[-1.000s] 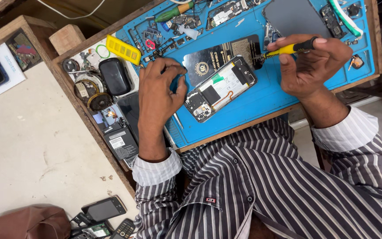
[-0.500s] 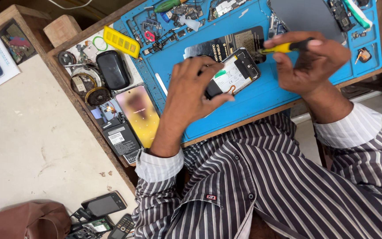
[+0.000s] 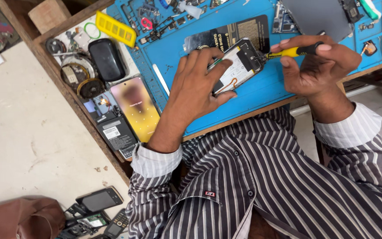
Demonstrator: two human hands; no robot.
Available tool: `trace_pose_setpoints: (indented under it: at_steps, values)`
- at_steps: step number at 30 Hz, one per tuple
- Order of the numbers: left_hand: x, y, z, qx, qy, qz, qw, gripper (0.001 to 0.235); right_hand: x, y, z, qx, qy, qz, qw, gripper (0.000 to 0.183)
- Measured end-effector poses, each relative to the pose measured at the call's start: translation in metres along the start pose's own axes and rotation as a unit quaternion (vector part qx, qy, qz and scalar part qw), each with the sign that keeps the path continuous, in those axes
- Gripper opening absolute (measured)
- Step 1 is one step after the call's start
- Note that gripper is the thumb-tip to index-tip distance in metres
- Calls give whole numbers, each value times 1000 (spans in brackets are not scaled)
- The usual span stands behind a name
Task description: The person uses a yellow-handled screwdriver to remove screws from the internal frame of a disassembled smartphone. They repeatedly adjust the phone's position on a blue anti-static mat and continue unscrewing components while handling the device with both hands.
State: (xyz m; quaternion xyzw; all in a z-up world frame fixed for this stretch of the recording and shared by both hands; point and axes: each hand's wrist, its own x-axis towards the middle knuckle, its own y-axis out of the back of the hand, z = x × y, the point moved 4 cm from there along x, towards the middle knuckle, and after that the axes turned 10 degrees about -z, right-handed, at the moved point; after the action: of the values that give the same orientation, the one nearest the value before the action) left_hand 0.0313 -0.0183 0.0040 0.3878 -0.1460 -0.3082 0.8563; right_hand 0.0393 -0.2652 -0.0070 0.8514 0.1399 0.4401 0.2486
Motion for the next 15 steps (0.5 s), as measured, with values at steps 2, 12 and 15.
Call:
trace_pose_setpoints:
  at_steps: [2, 12, 15]
  values:
    - [-3, -1, -1, 5, -2, 5, 1000, 66, -2, 0, 1, 8, -15, -19, 1000, 54]
    - [-18, -35, -5, 63, 46, 46, 996, 65, -86, -11, 26, -19, -267, -107, 958, 31]
    - [-18, -59, 6, 107, 92, 71, 987, 62, -100, -6, 29, -8, -257, -116, 959, 36]
